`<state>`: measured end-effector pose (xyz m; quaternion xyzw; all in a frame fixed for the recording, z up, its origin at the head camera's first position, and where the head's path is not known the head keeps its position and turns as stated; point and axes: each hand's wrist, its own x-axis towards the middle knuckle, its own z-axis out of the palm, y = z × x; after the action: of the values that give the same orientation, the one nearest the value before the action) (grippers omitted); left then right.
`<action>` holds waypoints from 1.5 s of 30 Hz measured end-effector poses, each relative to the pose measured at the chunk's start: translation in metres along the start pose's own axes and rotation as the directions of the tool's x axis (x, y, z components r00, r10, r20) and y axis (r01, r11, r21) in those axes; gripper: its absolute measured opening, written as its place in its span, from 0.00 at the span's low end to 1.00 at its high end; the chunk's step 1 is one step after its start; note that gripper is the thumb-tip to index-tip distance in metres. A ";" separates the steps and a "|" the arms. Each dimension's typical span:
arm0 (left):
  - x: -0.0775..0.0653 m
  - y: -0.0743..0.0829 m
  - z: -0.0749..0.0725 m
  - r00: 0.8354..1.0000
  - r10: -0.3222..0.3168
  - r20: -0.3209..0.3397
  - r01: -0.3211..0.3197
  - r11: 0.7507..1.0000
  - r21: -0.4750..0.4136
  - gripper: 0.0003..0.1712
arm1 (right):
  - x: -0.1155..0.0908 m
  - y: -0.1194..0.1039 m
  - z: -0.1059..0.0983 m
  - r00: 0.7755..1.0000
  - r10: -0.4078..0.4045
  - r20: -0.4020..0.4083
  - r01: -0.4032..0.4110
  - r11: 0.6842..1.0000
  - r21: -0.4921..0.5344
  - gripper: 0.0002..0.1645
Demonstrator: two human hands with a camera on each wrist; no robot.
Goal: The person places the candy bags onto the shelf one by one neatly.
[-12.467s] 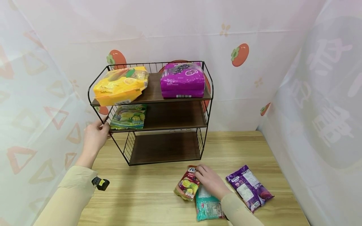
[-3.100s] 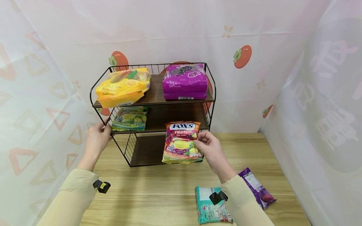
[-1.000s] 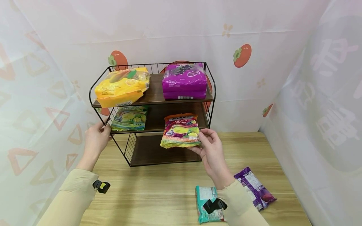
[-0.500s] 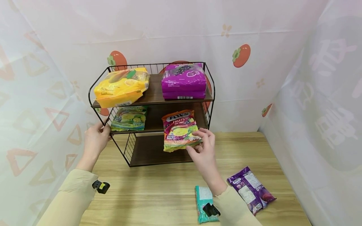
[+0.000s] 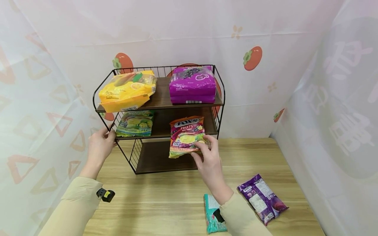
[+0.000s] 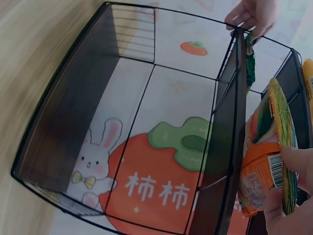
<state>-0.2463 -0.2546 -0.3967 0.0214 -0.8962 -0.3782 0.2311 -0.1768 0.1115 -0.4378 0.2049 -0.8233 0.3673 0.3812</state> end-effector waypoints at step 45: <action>-0.001 0.001 0.001 0.998 0.042 -0.035 -0.041 0.999 0.033 0.21 | 0.022 0.007 0.010 0.930 -0.363 0.064 0.359 0.852 -0.382 0.11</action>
<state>-0.2457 -0.2534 -0.3972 0.0132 -0.8981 -0.3582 0.2547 -0.1997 0.1071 -0.4286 0.2745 -0.8243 0.1206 0.4803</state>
